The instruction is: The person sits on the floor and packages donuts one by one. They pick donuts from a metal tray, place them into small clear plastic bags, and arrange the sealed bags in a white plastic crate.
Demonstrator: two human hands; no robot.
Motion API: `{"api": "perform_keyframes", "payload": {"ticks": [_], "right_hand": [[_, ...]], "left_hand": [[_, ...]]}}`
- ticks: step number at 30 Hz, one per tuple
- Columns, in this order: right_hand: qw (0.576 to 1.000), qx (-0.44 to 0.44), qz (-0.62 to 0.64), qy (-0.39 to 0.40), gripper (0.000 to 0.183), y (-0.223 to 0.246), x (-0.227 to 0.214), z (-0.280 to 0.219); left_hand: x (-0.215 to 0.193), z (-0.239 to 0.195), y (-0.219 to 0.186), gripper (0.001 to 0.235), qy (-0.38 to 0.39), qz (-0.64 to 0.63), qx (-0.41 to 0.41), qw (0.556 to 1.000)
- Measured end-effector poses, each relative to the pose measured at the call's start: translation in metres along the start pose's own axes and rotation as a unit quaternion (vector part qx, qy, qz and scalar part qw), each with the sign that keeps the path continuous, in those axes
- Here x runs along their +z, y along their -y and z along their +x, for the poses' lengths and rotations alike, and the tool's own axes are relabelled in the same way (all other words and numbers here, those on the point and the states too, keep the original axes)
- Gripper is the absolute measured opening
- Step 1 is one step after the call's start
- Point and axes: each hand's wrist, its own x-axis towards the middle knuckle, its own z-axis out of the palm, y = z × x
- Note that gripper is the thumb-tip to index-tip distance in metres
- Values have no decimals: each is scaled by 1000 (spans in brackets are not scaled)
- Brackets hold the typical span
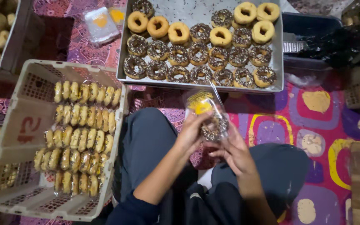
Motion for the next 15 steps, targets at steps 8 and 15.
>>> {"api": "perform_keyframes", "payload": {"ticks": [8, 15], "right_hand": [[695, -426, -574, -76, 48, 43, 14, -11], [734, -265, -610, -140, 16, 77, 27, -26]], "left_hand": [[-8, -7, 28, 84, -8, 29, -120, 992], [-1, -46, 3, 39, 32, 300, 36, 953]]}}
